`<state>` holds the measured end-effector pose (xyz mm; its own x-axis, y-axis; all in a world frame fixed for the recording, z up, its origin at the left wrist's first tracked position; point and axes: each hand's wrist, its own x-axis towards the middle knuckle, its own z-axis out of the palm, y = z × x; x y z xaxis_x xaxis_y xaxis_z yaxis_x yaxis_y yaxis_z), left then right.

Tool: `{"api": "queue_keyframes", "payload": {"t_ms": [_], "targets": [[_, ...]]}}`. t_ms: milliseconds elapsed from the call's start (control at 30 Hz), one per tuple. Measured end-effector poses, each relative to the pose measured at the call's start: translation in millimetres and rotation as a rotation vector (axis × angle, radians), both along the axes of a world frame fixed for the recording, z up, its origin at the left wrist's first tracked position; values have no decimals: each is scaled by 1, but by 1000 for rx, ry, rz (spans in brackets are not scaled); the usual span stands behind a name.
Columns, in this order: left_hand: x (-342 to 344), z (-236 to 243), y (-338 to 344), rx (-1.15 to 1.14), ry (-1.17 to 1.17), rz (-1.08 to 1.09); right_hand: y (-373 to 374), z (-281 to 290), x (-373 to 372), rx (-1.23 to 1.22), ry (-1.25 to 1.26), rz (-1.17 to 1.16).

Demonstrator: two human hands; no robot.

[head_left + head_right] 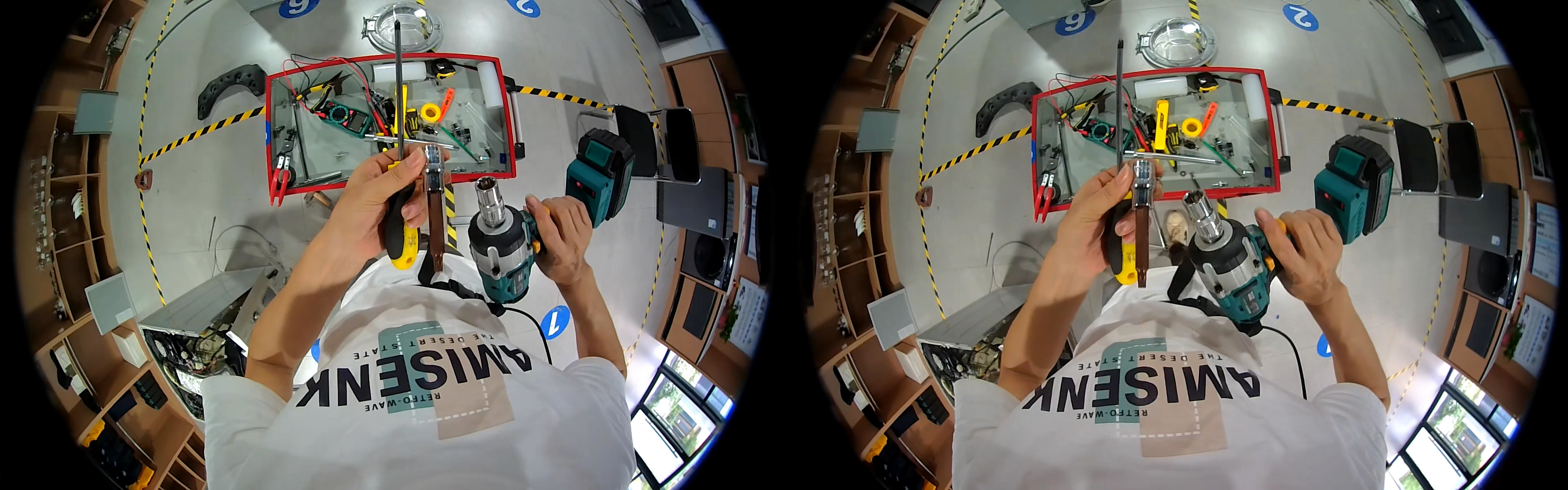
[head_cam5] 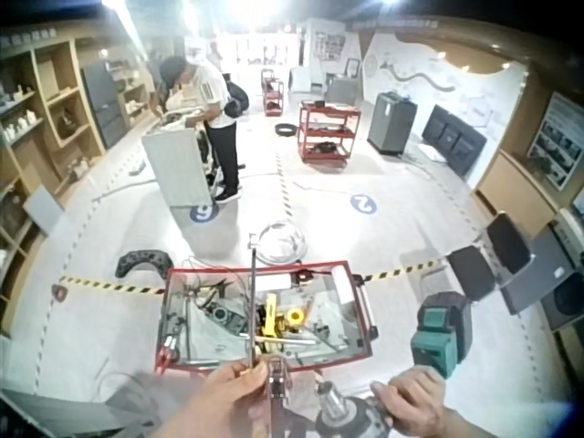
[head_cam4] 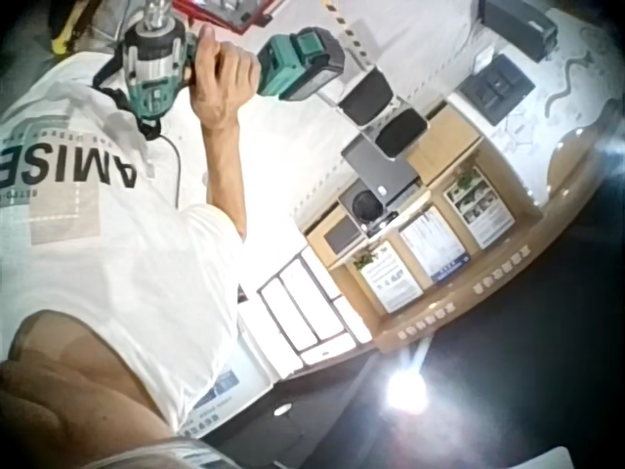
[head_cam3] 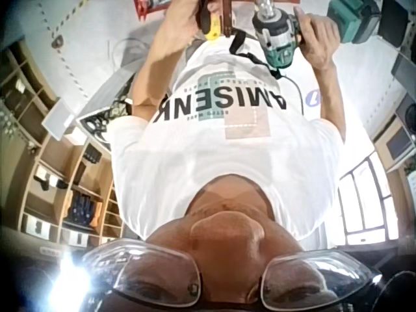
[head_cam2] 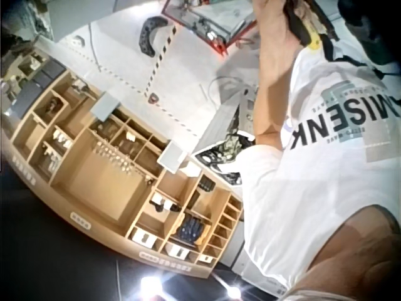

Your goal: The person uses a power drill and a screwdriver to remove screws from the internal components of an open washing machine, then handles and inspects a small circular metal part by hand.

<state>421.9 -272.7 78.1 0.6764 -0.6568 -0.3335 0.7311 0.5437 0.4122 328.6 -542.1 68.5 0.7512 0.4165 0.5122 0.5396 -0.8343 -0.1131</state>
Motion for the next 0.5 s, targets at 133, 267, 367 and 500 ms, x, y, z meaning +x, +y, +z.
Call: {"api": "queue_keyframes", "payload": {"t_ms": [133, 267, 367, 500], "targets": [[-2, 1, -2, 20, 20, -9, 5, 1, -1, 11, 6, -2], [-7, 7, -6, 59, 53, -26, 6, 4, -2, 21, 27, -12], [-7, 4, -6, 104, 113, -22, 7, 4, -2, 25, 27, -17], [-10, 0, -11, 127, 155, -8, 4, 2, -5, 17, 28, -25]]}}
